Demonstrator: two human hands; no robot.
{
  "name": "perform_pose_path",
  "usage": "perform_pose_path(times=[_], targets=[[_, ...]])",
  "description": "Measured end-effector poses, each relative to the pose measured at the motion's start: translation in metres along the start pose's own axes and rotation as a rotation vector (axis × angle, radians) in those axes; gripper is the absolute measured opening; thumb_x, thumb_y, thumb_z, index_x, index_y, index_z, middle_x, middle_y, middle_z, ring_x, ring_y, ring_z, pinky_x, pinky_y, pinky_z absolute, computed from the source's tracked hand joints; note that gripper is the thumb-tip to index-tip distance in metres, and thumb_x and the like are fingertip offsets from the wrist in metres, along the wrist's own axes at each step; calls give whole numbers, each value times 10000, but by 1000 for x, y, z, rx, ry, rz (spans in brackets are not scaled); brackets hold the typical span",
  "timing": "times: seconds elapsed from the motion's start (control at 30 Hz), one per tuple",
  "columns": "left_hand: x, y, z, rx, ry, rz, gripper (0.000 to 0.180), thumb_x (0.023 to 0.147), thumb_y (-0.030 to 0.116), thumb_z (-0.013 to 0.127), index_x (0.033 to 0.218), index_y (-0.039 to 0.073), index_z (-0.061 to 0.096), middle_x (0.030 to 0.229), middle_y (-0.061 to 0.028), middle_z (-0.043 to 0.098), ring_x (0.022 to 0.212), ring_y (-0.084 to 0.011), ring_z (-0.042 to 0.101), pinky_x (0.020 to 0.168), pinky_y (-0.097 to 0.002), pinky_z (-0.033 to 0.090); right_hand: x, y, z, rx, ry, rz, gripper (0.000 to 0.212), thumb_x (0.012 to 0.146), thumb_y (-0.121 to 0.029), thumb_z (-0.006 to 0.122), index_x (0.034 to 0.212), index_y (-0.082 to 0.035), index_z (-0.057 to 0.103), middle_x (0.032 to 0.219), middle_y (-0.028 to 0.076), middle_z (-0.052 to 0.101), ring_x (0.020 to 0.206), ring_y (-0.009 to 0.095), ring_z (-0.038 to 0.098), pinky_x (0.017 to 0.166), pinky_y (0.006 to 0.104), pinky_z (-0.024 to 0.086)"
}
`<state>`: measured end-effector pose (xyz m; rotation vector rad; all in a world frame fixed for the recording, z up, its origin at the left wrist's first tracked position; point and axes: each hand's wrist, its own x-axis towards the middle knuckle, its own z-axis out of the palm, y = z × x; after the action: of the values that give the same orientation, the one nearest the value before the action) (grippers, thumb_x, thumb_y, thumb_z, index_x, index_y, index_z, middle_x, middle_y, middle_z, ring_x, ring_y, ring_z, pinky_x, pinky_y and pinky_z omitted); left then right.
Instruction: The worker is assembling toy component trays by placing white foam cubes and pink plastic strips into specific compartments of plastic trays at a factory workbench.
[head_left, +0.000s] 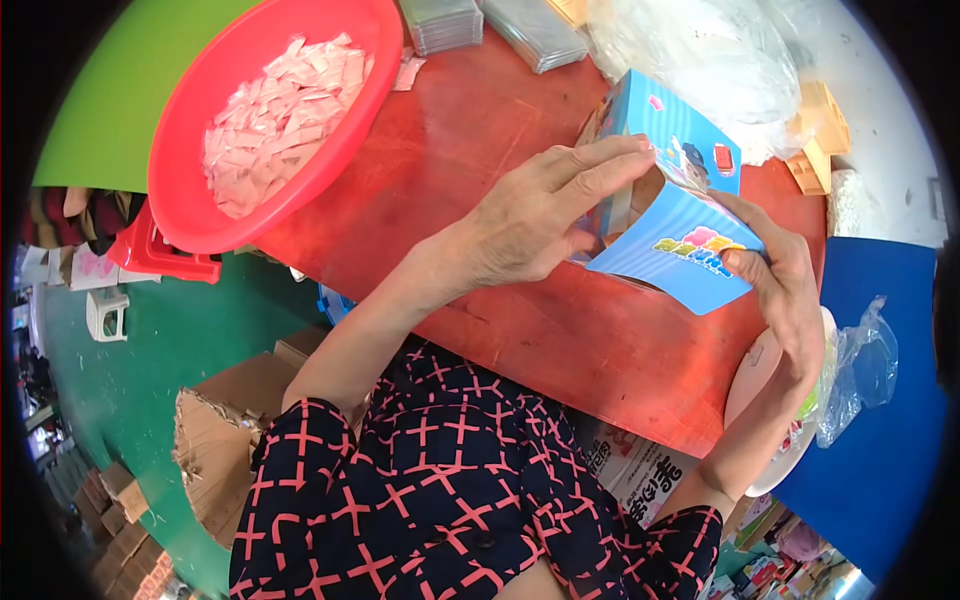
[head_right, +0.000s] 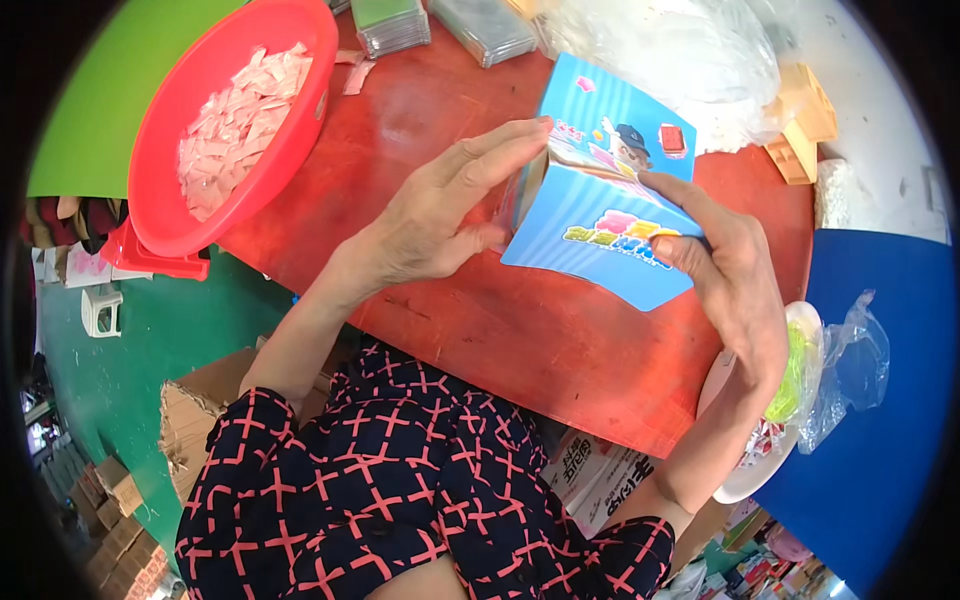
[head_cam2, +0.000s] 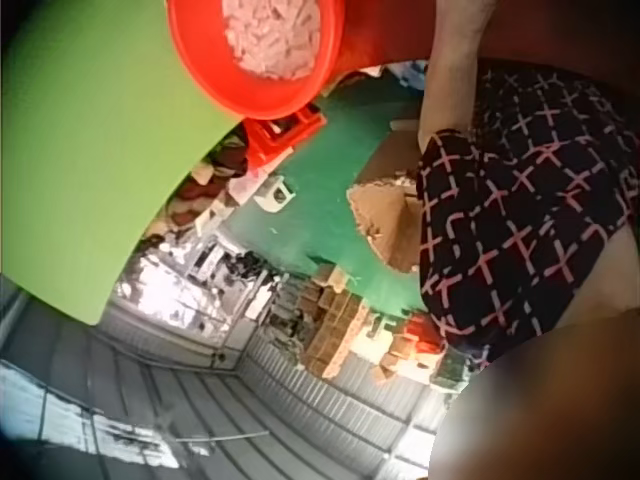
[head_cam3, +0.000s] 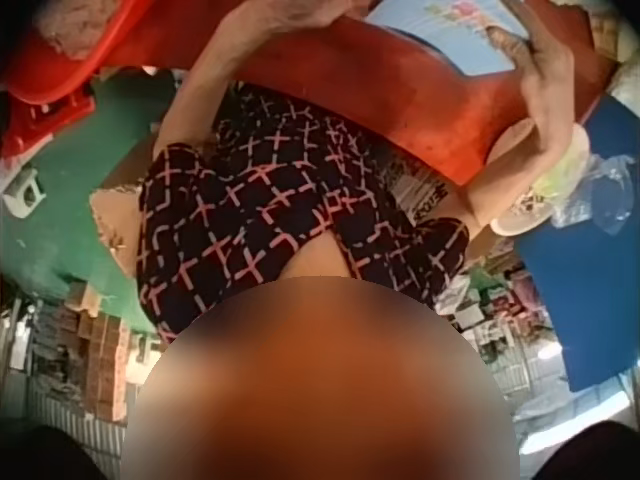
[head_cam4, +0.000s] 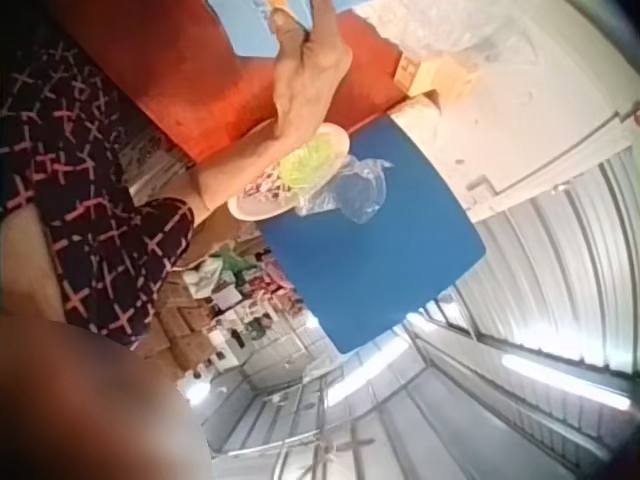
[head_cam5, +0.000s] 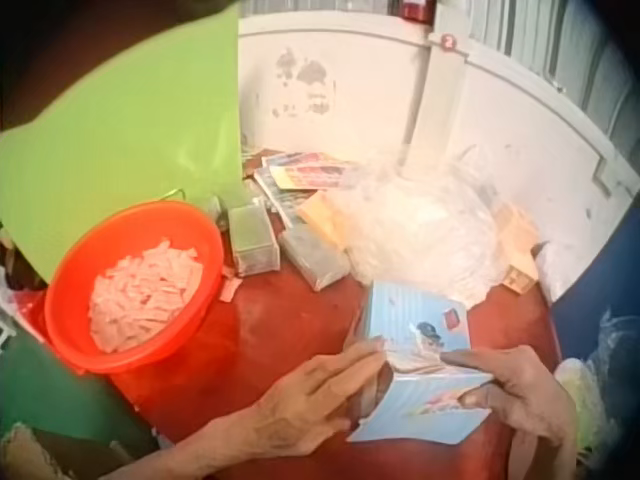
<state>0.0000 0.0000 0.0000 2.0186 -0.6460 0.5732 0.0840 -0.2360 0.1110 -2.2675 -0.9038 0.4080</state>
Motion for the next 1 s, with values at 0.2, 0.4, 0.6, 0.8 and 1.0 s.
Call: perform_pose_path(times=[0.2,0.4,0.6,0.8,1.0], targets=[[14,12,-15,-40,-8,-34,777,644,17,750,1325,64,382,1329,-146,430,1183,-288,473,923,-379,465,14,2,-13,-33,-148,-54,354,832,-186,595,1138,-9,578,793,159,630,699,193,588,689,313,460],[32,22,-13,-61,10,-177,603,715,-21,694,1244,60,417,1246,-131,494,1023,-256,595,816,-331,528,10,12,-16,0,-74,5,507,749,-300,707,1161,-32,584,885,96,664,803,130,604,743,271,477],[30,23,-3,-121,72,-259,577,742,-94,628,1231,72,371,1166,-128,516,972,-269,621,775,-332,546,-1,29,-8,47,162,25,734,567,-387,819,1180,-63,579,945,118,665,838,152,623,736,273,490],[30,23,1,-104,128,-206,583,750,-105,608,1231,83,338,1150,-144,522,974,-321,618,769,-360,555,-20,54,30,268,370,-285,1201,428,-306,895,1403,-67,236,1224,176,539,1118,246,534,998,372,398],[31,26,-1,-35,117,-240,583,757,-105,602,1241,83,337,1251,-143,473,996,-328,607,771,-373,552,-16,41,39,294,474,-125,1052,495,-65,849,1388,-114,295,1105,136,571,1051,256,559,931,389,444]])
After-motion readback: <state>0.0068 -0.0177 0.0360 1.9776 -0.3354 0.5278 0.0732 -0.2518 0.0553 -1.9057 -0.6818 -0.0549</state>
